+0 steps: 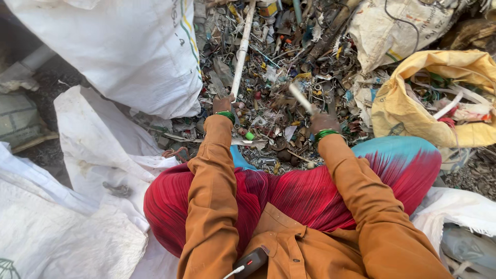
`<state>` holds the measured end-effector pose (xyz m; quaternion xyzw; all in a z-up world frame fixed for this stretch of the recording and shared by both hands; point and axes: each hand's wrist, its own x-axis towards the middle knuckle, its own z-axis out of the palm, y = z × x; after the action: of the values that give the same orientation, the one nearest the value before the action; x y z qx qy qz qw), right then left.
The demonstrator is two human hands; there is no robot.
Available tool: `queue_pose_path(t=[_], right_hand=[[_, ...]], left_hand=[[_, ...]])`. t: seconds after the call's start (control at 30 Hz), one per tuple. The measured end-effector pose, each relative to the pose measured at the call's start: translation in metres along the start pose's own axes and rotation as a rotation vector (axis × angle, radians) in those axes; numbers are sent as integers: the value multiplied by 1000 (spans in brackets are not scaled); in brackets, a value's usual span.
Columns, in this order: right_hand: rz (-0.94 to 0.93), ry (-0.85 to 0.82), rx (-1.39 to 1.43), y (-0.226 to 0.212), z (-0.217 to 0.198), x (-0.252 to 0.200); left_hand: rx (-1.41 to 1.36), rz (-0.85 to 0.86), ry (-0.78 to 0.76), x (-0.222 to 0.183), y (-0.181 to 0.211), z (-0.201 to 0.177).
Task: The person sits on the ground and sorts through a large pile of scrap metal and plastic waste, picking out small tubes and metal components by hand and placing them into a yellow bag and a white bag.
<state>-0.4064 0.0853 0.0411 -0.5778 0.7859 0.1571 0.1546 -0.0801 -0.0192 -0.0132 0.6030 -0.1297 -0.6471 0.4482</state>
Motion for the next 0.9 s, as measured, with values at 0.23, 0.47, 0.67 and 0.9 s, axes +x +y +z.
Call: queue_pose_path(t=[0.23, 0.47, 0.67, 0.9], right_hand=[[135, -126, 353, 21, 33, 8], [-152, -231, 115, -8, 48, -28], [151, -193, 221, 47, 51, 63], [-148, -226, 160, -6, 59, 3]], left_hand=[[17, 118, -98, 49, -37, 4], [193, 101, -67, 47, -47, 1], [242, 139, -62, 34, -44, -5], [333, 100, -40, 36, -52, -4]])
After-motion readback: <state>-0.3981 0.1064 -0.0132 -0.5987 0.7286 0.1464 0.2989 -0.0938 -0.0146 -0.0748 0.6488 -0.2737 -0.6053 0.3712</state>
